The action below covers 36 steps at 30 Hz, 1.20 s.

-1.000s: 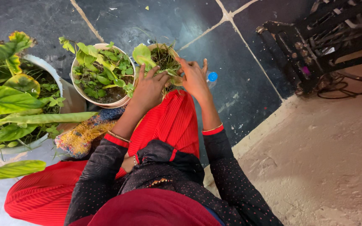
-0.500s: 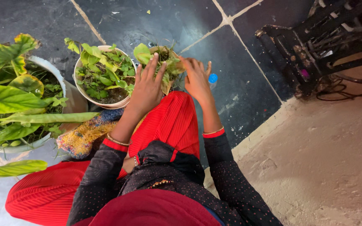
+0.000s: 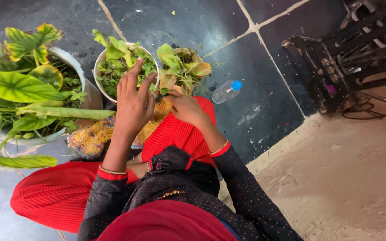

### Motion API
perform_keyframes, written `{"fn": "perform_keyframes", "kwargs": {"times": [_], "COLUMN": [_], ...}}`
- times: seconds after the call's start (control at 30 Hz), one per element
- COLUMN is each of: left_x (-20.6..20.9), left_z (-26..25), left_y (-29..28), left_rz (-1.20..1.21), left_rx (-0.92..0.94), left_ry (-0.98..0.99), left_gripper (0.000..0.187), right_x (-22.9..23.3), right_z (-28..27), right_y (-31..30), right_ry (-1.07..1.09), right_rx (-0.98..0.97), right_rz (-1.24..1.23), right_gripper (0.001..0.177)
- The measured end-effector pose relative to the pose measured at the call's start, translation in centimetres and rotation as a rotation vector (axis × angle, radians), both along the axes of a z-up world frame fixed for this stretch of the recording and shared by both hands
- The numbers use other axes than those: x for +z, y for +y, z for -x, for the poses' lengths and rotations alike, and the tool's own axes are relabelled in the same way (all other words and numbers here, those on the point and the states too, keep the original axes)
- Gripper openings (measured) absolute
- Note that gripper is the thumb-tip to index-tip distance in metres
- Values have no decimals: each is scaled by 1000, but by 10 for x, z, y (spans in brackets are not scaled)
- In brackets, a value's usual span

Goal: The person sits cross-legged on a tiled floor and waters three potted plants using a plastic water bottle. They pour water into each pot sequentially and then use their hands to adjust the leaves and soil in the pots.

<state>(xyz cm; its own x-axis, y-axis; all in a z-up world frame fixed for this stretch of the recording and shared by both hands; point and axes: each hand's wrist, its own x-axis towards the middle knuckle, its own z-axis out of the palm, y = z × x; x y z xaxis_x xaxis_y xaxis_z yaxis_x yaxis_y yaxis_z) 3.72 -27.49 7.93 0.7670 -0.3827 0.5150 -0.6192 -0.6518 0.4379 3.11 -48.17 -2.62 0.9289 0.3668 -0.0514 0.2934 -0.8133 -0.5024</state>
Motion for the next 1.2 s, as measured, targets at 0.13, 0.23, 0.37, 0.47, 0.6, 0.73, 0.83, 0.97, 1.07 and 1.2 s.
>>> {"fn": "perform_keyframes", "kwargs": {"times": [0.13,0.23,0.37,0.47,0.6,0.73,0.83,0.97,1.07,1.2], "left_x": [6,4,0,-3,-5,-6,-12,-21,-30,-43], "left_z": [11,16,19,21,25,35,46,68,85,103], "left_y": [13,21,29,34,42,62,83,123,153,185], "left_rz": [20,38,52,47,49,21,30,84,135,205], "left_rx": [30,48,68,82,103,95,161,330,478,593], "left_ry": [-5,-5,3,-13,-3,20,13,28,50,65], "left_gripper": [45,43,41,40,39,40,38,39,39,40], "right_x": [-20,-21,-24,-28,-24,-8,10,33,43,64], "right_z": [-20,-38,-49,-52,-49,-41,-26,2,16,25], "right_y": [-5,-25,-41,-46,-43,-35,-34,-35,-22,17], "right_ry": [-151,12,-54,-109,-83,-17,47,231,284,388], "right_rx": [-20,-105,-51,-3,15,71,122,123,185,298], "right_rz": [117,0,-140,-163,-205,-136,-147,-183,-161,-163], "right_gripper": [64,70,71,71,67,59,46,41,39,46]}}
